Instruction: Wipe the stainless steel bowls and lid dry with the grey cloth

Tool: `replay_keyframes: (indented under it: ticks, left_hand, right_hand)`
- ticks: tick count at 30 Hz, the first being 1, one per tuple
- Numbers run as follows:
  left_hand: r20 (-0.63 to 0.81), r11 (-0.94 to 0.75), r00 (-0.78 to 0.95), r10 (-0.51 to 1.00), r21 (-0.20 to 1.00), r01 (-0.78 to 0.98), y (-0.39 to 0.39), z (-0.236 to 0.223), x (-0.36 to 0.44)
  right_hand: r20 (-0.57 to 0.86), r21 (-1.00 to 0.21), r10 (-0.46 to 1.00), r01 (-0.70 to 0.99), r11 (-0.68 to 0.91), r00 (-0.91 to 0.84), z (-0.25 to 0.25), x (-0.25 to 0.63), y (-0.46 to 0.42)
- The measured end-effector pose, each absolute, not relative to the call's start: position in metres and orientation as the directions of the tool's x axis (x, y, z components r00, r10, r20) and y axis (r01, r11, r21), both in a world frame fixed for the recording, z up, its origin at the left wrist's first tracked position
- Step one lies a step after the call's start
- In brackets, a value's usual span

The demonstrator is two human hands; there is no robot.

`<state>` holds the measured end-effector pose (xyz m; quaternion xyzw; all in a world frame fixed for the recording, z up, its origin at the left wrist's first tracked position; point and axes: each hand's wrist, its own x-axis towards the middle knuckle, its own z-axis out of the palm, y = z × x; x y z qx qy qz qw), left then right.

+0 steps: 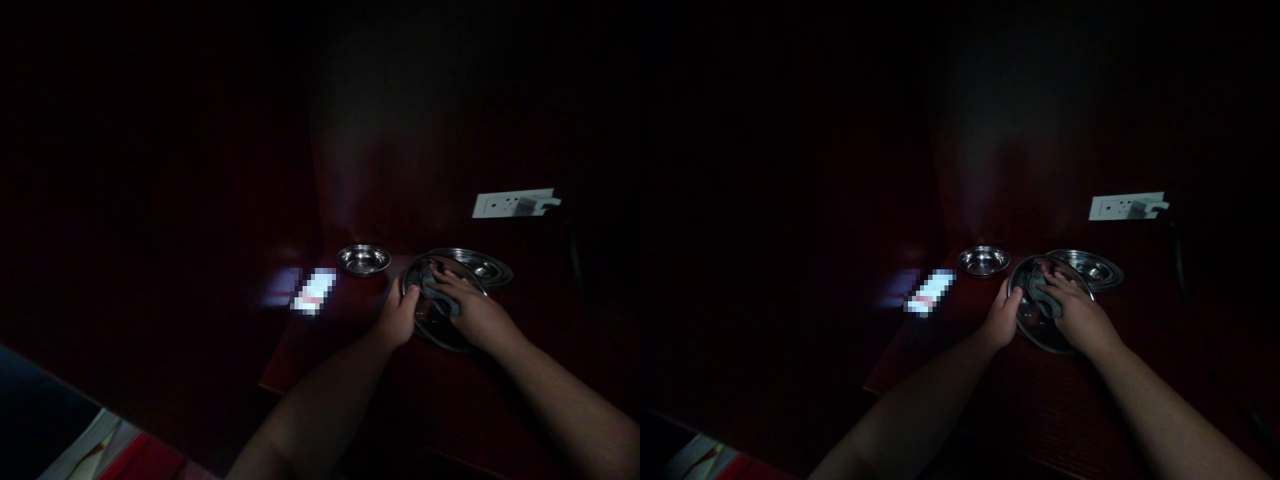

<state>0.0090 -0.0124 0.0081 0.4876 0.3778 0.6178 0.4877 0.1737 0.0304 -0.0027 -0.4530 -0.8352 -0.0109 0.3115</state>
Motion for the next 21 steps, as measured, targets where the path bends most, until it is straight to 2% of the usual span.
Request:
replay_keyframes:
  ticks: [3, 7, 12, 16, 21]
  left_hand:
    - [0.362, -0.357, -0.024, 0.932, 0.904, -0.233, -0.01, 0.005, 0.008]
    - [0.377, -0.382, -0.063, 0.924, 0.911, -0.154, -0.009, 0.003, 0.005]
    - [0.4, -0.409, -0.109, 0.91, 0.91, -0.071, -0.007, 0.002, 0.003]
    - [0.385, -0.391, -0.129, 0.914, 0.92, -0.026, -0.006, 0.002, 0.0]
    - [0.36, -0.365, -0.115, 0.926, 0.93, -0.028, -0.005, 0.003, -0.001]
  right_hand:
    - [0.53, -0.248, 0.761, 0.789, 0.561, -0.375, -0.001, 0.173, 0.031]
    - [0.46, -0.254, 0.801, 0.808, 0.532, -0.383, 0.003, 0.173, 0.026]
    - [0.315, -0.359, 0.869, 0.8, 0.481, -0.381, 0.013, 0.174, 0.016]
    - [0.222, -0.44, 0.862, 0.742, 0.506, -0.456, 0.025, 0.172, 0.009]
    - [0.209, -0.554, 0.827, 0.634, 0.54, -0.522, 0.03, 0.168, 0.005]
